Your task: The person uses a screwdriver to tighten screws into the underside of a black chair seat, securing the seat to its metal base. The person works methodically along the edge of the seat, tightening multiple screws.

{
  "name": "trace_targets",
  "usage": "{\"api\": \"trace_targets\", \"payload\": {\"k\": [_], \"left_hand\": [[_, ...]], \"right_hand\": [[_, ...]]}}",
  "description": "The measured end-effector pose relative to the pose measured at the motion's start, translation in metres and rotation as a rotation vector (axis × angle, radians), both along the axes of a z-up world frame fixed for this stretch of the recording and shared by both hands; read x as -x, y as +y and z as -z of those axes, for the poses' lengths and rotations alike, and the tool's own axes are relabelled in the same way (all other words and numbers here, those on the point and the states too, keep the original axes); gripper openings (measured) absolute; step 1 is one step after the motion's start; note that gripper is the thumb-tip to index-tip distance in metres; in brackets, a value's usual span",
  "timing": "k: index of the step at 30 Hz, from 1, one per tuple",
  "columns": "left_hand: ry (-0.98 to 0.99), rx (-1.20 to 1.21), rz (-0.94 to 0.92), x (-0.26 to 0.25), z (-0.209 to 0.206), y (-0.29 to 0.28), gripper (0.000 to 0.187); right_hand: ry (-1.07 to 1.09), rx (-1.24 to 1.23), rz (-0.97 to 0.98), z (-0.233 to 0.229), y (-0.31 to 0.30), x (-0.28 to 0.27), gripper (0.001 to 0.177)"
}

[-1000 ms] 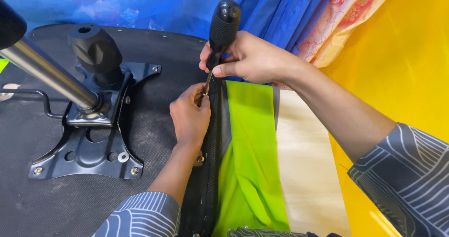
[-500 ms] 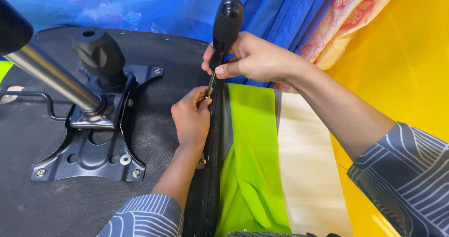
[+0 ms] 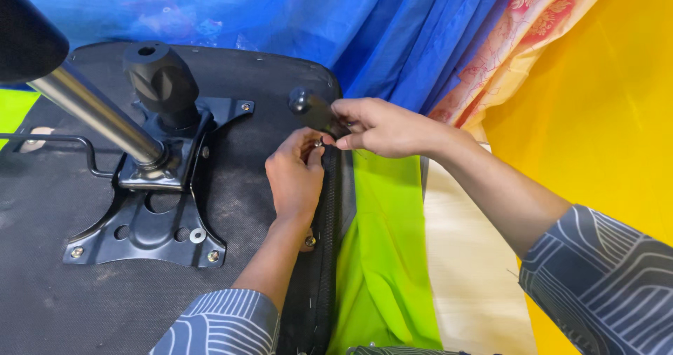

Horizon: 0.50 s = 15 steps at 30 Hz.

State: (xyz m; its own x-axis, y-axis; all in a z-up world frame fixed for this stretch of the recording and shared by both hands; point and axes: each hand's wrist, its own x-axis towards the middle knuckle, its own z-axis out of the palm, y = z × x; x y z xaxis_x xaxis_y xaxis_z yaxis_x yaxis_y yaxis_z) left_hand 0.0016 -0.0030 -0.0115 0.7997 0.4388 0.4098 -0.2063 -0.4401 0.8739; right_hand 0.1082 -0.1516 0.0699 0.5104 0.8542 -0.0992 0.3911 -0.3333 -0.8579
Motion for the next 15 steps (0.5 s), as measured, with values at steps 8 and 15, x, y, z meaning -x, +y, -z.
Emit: {"api": "trace_targets", "payload": {"k": [8, 15], "left_hand": [[0.088, 0.16, 0.009, -0.005, -0.006, -0.001, 0.031], [0.096, 0.179, 0.019, -0.004, -0.009, -0.001, 0.025]], "right_hand": [[0.037, -0.442, 0.232, -0.02, 0.0, 0.004, 0.027], [0.049, -0.511, 0.142, -0.015, 0.012, 0.008, 0.026]]}}
